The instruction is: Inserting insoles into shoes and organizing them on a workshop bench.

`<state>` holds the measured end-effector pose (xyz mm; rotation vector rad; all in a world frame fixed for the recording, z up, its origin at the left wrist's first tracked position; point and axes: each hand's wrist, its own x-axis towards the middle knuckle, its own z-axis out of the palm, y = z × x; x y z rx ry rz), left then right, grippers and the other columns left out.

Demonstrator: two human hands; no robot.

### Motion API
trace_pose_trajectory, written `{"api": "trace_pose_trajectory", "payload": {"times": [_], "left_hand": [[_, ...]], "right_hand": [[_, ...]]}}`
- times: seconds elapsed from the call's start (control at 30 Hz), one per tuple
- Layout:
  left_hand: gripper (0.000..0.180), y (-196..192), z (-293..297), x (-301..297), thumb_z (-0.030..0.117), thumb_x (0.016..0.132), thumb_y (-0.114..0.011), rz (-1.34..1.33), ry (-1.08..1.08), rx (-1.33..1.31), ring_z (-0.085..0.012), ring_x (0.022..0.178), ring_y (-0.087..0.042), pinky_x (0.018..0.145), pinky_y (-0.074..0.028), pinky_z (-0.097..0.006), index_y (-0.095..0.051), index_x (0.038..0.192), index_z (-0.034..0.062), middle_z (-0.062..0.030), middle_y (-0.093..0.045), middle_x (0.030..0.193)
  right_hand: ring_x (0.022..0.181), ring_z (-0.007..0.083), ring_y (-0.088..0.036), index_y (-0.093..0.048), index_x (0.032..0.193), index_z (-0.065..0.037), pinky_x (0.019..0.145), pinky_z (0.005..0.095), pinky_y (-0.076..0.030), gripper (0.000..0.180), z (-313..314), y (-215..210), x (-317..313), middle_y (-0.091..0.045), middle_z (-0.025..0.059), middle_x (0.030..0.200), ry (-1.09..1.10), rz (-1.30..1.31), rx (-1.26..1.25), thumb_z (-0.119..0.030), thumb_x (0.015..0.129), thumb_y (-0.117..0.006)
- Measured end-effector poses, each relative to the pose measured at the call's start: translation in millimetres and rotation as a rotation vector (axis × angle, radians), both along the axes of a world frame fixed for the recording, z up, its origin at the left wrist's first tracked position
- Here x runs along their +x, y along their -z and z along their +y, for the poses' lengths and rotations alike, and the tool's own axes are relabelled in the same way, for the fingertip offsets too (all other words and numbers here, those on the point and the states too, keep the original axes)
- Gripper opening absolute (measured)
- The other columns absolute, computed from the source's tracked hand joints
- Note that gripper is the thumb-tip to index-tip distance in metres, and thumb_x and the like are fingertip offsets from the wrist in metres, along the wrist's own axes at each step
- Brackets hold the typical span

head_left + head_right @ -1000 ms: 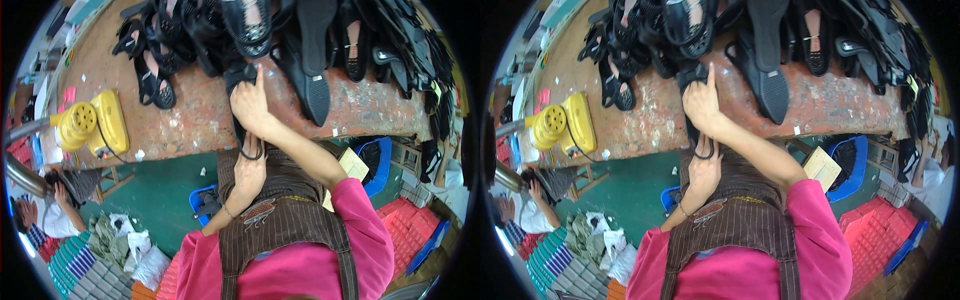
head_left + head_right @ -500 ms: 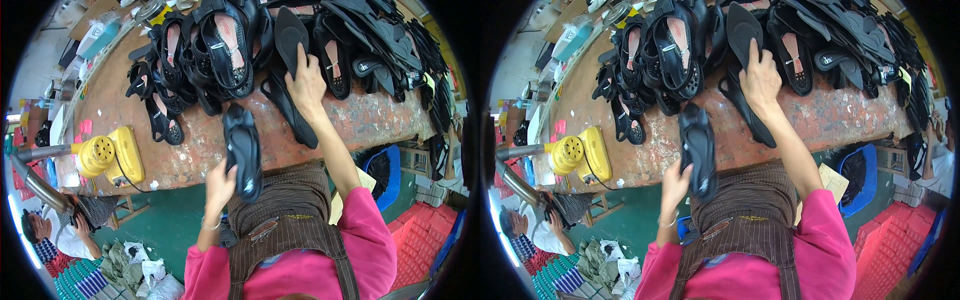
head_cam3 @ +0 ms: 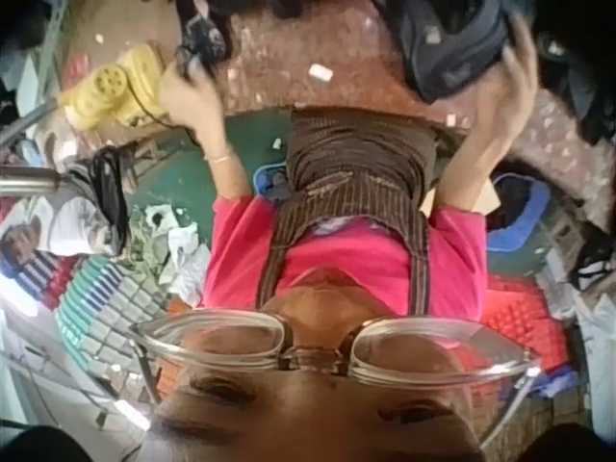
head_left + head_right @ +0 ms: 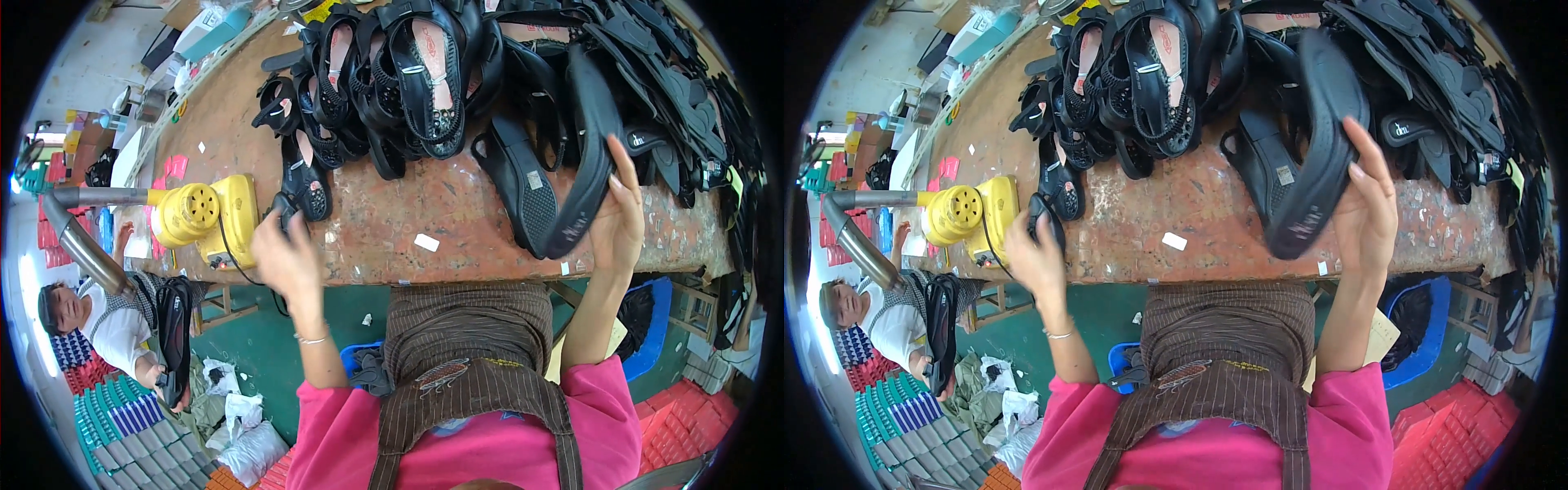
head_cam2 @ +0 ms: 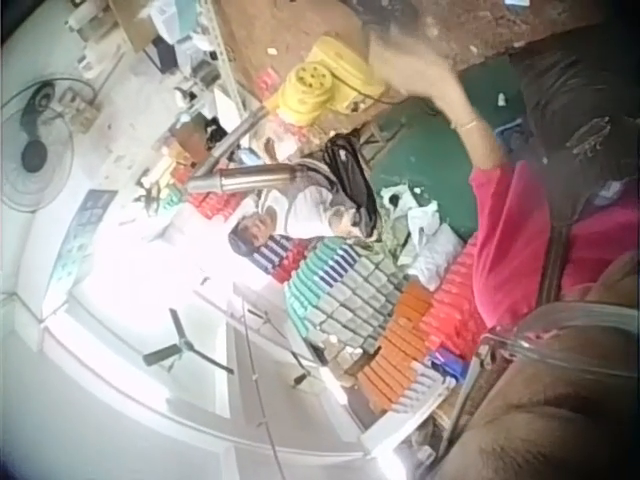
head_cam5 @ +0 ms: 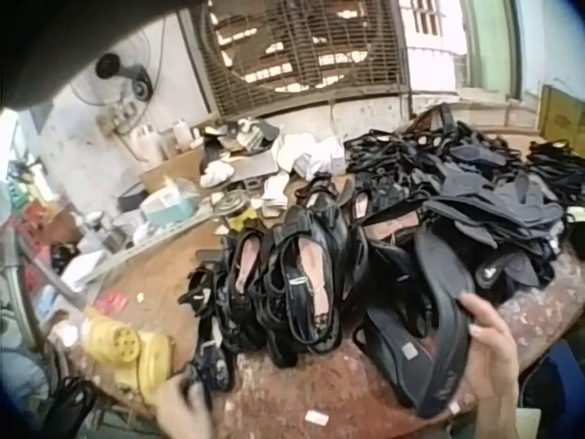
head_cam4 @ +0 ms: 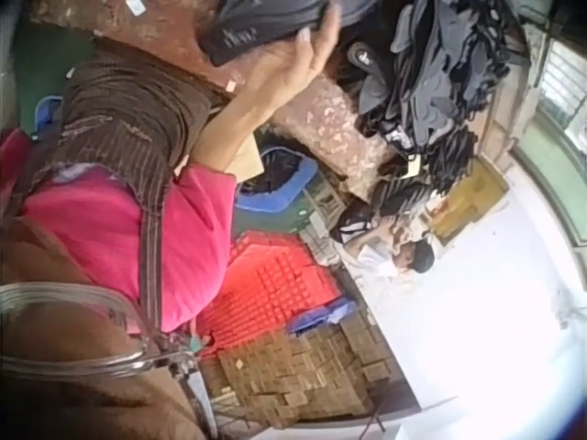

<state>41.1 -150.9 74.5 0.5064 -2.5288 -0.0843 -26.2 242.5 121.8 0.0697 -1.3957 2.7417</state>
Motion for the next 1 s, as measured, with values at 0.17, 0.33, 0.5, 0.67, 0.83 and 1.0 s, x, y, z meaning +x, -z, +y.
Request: {"api": "trace_pose_trajectory", "payload": {"times": [0.17,0.33,0.5,0.67,0.83,1.0], "left_hand": [[0.055,-9,136,-78,0.032,0.096,-0.063,-0.229,0.498,1.478,-0.0177,0.081,-0.065,0.062,-0.058,-0.03,-0.041,0.135,0.0004,-0.012,-0.063,0.101],[0.018,24,150,-81,0.016,0.104,-0.044,0.108,0.55,1.852,-0.0165,0.075,-0.062,0.061,-0.06,-0.034,-0.052,0.109,0.0001,-0.0103,-0.062,0.095],[0.036,30,86,3,0.02,0.105,-0.04,-0.169,0.577,1.754,-0.0097,0.06,-0.056,0.053,-0.057,-0.027,-0.051,0.132,-0.0018,-0.0066,-0.063,0.09],[0.035,59,24,42,0.021,0.104,-0.045,-0.533,0.424,1.531,-0.0062,0.056,-0.053,0.046,-0.048,-0.022,-0.057,0.129,-0.0001,-0.0033,-0.062,0.082],[0.025,83,29,64,0.009,0.1,-0.054,-0.169,0.123,1.323,-0.0057,0.06,-0.055,0.046,-0.049,-0.022,-0.062,0.12,-0.0023,-0.0043,-0.059,0.089],[0.038,98,40,71,0.011,0.083,-0.079,-0.001,0.139,0.891,-0.0078,0.073,-0.051,0.054,-0.048,-0.022,-0.067,0.116,-0.003,-0.0046,-0.049,0.096]], "right_hand": [[0.124,0.0323,-0.056,-0.038,0.143,0.007,0.099,0.0429,-0.048,0.064,3,28,28,-0.056,0.0244,0.135,-0.18,0.138,-0.249,-0.002,0.084,-0.062],[0.086,0.0187,-0.064,-0.06,0.109,0.004,0.074,0.031,-0.051,0.043,29,59,59,-0.067,0.0077,0.085,-0.256,0.027,-0.343,-0.033,0.09,-0.07],[0.088,0.0218,-0.055,-0.048,0.131,0.009,0.081,0.0352,-0.051,0.046,7,24,59,-0.06,0.0175,0.109,0.01,-0.188,0.105,-0.023,0.098,-0.047],[0.1,0.0219,-0.063,-0.052,0.129,0.011,0.086,0.0342,-0.053,0.055,-12,41,50,-0.061,0.022,0.119,-0.315,-0.122,0.18,-0.035,0.102,-0.04],[0.1,0.0288,-0.058,-0.062,0.124,0.0,0.089,0.0397,-0.045,0.046,-89,30,43,-0.062,0.0144,0.11,-0.321,0.695,1.514,-0.016,0.081,-0.07],[0.1,0.0262,-0.058,-0.074,0.1,-0.003,0.091,0.0388,-0.045,0.032,-136,86,48,-0.064,0.0105,0.106,-0.392,0.708,1.359,-0.01,0.069,-0.075]]}}
